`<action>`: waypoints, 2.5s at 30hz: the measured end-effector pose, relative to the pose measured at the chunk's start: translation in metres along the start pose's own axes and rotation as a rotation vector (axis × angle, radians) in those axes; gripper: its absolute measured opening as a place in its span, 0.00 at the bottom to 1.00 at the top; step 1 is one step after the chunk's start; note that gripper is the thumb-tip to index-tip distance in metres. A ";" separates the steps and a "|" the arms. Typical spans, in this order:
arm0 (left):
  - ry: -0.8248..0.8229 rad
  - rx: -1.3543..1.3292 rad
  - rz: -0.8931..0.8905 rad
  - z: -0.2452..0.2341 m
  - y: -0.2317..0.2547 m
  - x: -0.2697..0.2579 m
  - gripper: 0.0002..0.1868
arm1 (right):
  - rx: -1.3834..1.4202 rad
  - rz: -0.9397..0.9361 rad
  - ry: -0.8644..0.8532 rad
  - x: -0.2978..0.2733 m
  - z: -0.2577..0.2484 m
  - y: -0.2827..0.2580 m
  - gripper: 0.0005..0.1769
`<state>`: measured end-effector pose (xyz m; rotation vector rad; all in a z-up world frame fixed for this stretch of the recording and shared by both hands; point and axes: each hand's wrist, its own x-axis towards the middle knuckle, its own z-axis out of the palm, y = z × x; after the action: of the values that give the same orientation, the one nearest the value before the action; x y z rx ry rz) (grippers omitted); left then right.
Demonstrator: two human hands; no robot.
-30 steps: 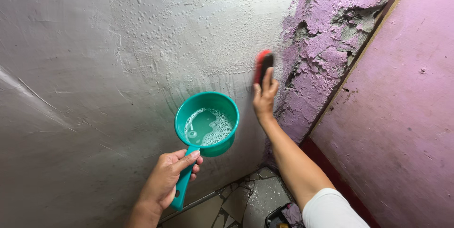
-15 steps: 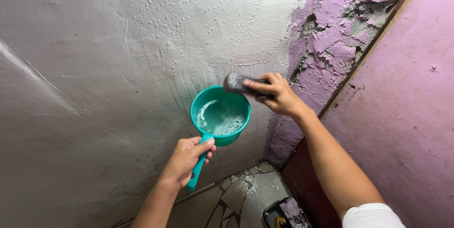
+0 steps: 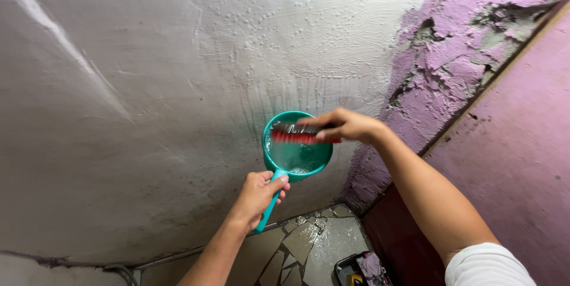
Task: The person prepares a cleaning solution by mixing water and liquid soap in a green cup. They then use a red scrub brush to clean a section of a white wall, repeatedly dipping the brush into the soapy water and scrubbing the surface.
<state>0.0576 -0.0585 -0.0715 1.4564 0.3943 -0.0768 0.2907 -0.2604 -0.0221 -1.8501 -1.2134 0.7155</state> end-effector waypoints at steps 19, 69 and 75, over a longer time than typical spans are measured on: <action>0.181 -0.104 -0.064 -0.070 -0.008 -0.054 0.11 | -1.387 -0.742 0.715 0.079 -0.007 0.028 0.39; 0.206 -0.110 -0.069 -0.062 0.007 -0.036 0.15 | -0.697 -0.246 1.396 0.078 0.055 0.191 0.39; 0.172 -0.093 -0.071 -0.053 0.009 -0.033 0.15 | -0.476 -0.123 1.703 0.057 0.004 0.209 0.39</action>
<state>0.0177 -0.0116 -0.0559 1.3617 0.5826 0.0100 0.4089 -0.2540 -0.2039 -1.7857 -0.2584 -1.1906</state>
